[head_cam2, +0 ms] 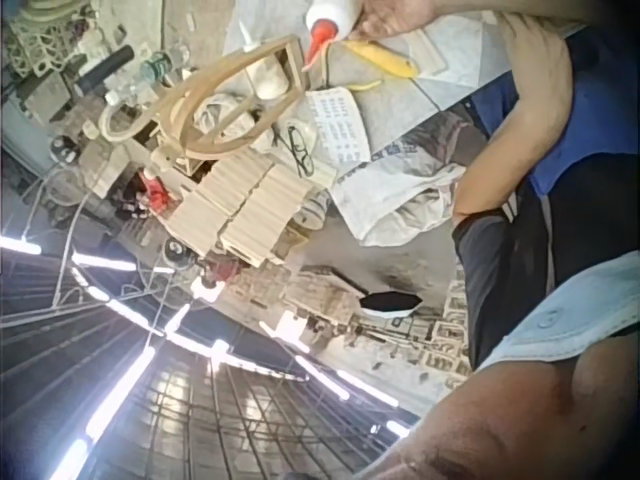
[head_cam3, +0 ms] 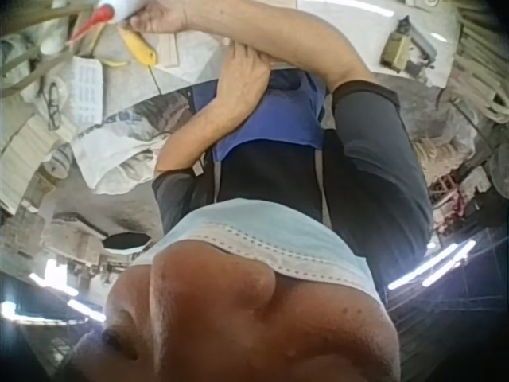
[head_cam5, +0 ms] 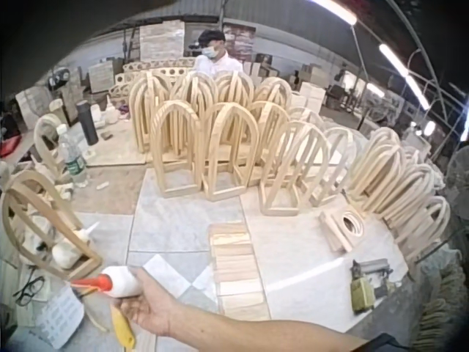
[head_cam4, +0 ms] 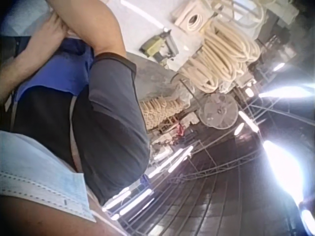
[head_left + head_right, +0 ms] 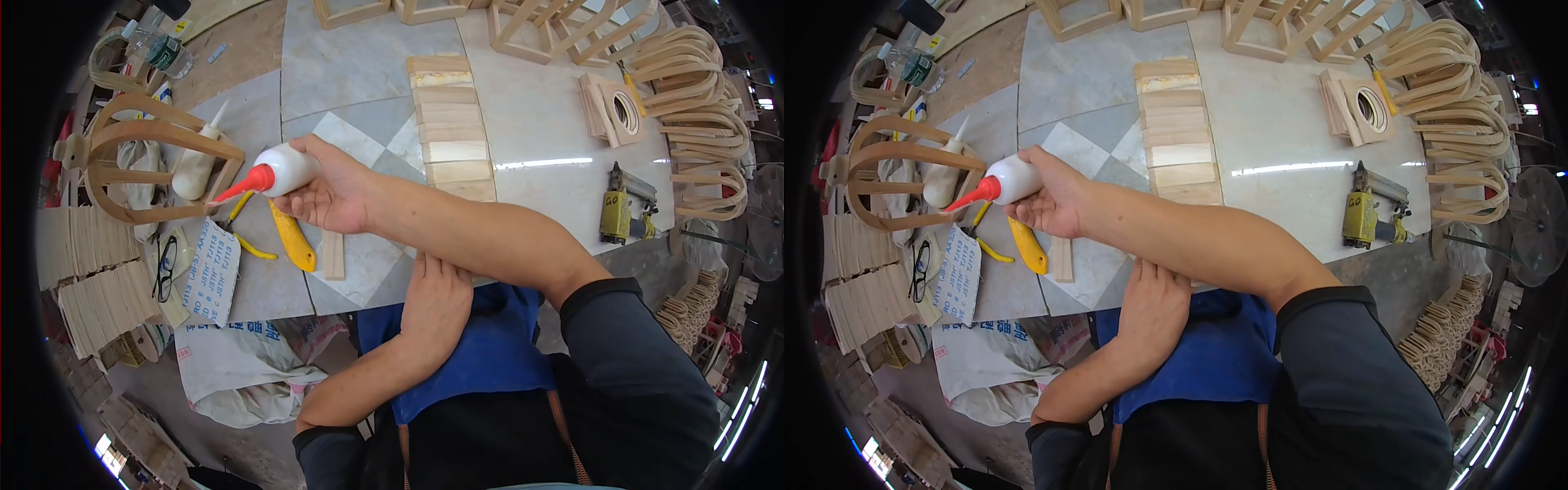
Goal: The recorder is assembling wooden frame components by applying wood glue and using a pneumatic nail gun to join them.
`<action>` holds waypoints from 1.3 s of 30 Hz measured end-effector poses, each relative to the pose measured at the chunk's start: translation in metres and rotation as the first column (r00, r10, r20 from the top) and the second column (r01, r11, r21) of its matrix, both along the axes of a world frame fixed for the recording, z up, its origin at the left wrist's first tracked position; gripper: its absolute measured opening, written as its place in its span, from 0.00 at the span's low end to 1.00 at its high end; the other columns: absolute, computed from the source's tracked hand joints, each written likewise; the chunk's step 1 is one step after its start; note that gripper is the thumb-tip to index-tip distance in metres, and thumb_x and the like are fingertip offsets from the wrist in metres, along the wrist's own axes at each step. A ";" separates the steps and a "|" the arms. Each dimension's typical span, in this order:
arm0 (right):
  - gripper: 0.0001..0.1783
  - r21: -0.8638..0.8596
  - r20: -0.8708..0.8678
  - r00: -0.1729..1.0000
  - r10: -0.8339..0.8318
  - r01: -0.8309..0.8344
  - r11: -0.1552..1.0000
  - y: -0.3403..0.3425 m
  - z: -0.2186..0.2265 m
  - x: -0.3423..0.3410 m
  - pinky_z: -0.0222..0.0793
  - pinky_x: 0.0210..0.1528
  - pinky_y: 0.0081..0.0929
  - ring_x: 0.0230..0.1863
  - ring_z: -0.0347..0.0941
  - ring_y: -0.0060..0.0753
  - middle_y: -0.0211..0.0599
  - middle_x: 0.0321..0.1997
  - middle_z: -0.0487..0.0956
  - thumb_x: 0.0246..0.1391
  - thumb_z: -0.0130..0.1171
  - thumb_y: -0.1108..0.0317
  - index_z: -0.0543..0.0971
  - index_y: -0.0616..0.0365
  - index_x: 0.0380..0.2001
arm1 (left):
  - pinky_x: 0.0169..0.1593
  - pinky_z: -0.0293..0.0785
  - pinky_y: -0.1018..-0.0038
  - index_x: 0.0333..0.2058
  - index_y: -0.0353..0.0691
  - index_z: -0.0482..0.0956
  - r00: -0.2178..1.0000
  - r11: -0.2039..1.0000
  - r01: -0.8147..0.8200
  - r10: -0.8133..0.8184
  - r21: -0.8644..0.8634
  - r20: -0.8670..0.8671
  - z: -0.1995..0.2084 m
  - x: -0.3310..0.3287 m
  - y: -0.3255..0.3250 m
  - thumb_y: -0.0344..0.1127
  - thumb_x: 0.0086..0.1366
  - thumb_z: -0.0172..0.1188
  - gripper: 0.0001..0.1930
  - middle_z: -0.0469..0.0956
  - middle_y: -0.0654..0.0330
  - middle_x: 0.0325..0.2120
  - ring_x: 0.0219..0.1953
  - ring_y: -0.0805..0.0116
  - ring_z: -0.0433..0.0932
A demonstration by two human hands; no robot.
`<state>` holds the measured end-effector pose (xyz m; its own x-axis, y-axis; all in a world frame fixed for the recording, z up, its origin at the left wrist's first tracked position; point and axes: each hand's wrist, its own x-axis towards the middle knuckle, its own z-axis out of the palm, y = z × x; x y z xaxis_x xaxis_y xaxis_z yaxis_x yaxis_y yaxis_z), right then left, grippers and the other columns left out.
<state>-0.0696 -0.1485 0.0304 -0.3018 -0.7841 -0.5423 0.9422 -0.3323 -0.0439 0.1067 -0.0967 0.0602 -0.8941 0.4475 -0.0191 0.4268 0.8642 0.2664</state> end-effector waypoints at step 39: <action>0.43 0.611 -0.693 -0.158 0.703 0.389 0.690 0.219 0.102 0.071 0.91 0.43 0.36 0.43 0.91 0.49 0.53 0.46 0.90 0.37 0.88 0.75 0.79 0.67 0.60 | 0.65 0.80 0.57 0.64 0.32 0.79 0.968 0.843 -0.116 0.216 -0.525 0.132 -0.004 0.011 0.092 0.19 0.55 0.71 0.35 0.81 0.49 0.60 0.65 0.51 0.77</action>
